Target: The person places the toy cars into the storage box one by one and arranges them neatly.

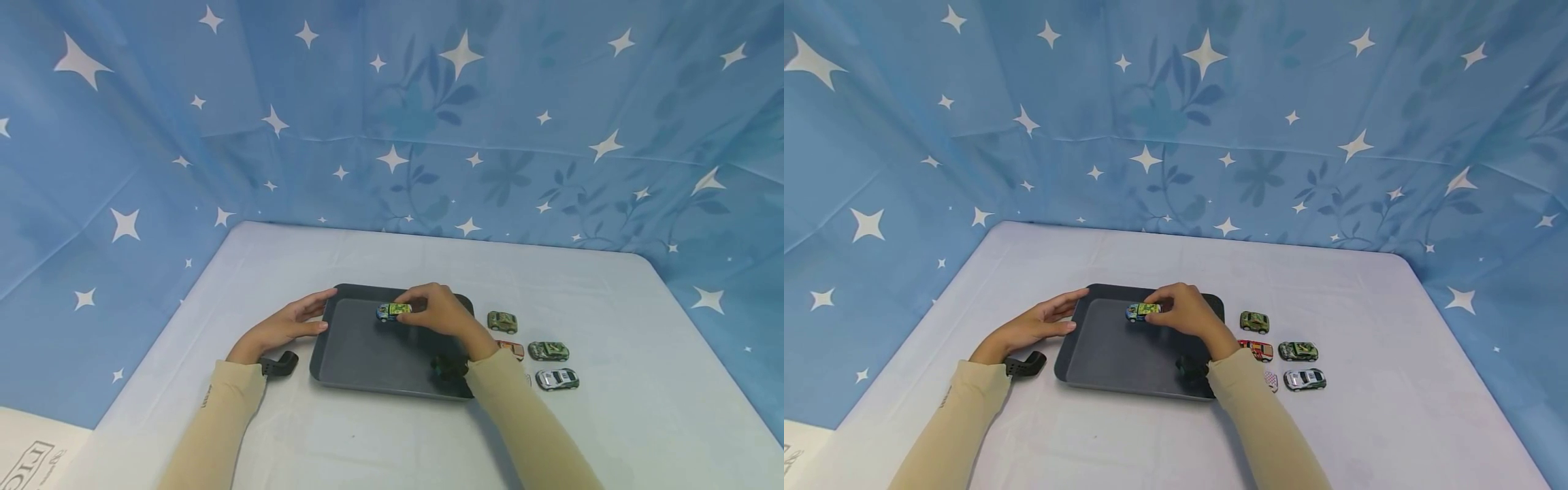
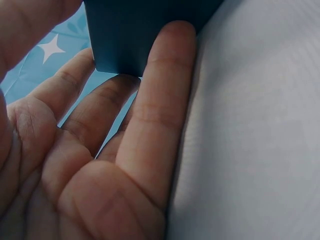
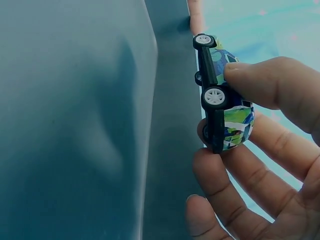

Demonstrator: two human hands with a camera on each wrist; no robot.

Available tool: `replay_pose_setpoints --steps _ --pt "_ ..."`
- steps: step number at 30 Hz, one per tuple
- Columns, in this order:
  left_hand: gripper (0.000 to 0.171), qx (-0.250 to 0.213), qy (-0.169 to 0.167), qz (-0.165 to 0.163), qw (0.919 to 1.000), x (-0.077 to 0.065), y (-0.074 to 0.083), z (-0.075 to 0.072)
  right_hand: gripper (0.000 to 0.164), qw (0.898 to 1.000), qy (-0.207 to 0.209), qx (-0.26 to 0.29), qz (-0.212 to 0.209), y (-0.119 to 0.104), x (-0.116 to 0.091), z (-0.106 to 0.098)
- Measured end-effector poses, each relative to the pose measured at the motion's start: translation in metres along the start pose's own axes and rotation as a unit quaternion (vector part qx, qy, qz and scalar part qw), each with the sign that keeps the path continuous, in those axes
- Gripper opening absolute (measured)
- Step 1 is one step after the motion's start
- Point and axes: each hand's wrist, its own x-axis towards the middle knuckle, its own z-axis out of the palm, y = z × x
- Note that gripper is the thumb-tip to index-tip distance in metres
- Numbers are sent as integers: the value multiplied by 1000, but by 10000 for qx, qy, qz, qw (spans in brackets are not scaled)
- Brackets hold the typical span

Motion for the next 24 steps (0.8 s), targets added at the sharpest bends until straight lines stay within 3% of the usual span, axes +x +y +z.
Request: replay_pose_setpoints --steps 24 --pt "78 32 2 -79 10000 1 -1 -1 24 9979 -67 -191 610 -12 25 27"
